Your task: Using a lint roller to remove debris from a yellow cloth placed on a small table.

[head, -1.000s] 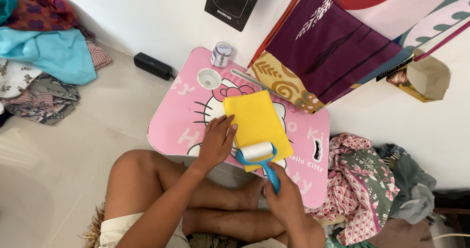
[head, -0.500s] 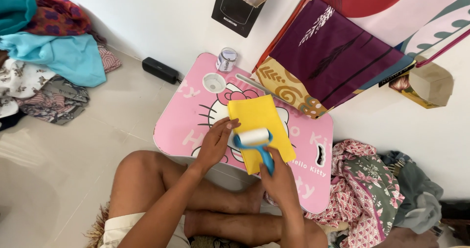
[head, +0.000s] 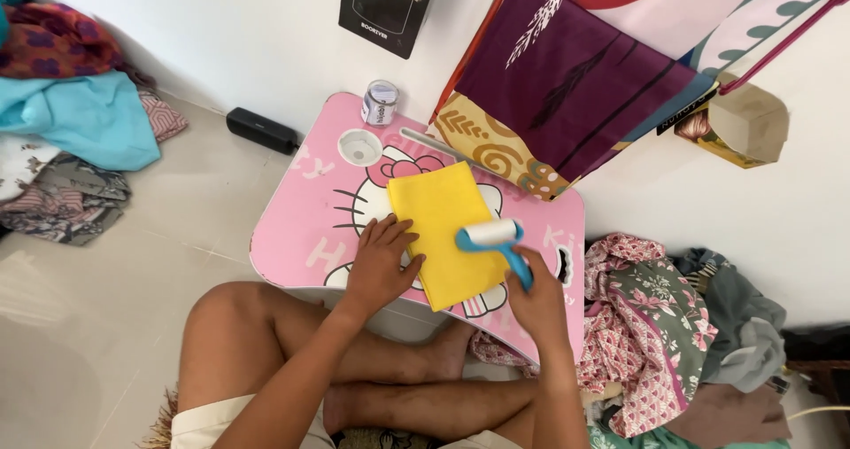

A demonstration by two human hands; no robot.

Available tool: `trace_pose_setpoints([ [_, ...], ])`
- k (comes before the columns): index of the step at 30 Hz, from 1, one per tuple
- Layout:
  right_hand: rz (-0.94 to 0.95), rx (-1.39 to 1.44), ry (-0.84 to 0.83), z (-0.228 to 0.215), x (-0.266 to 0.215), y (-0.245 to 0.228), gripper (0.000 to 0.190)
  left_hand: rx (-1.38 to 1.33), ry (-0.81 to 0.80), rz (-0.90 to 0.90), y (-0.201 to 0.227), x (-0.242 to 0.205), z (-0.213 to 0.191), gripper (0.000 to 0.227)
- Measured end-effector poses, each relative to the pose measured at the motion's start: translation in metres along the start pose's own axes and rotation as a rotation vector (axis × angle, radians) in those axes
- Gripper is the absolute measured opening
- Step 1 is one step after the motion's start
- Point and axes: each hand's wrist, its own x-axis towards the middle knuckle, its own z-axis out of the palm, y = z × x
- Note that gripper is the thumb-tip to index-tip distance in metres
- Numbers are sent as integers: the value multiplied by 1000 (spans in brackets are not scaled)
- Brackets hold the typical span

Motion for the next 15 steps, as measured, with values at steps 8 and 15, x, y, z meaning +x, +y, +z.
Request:
trace_pose_setpoints([
  [8, -150, -64, -78, 26, 76, -40, 43, 46, -47, -20, 2, 1, -2, 38],
  [15, 30, -69, -86, -12, 1, -14, 46, 51, 67, 35, -7, 0, 9, 37],
])
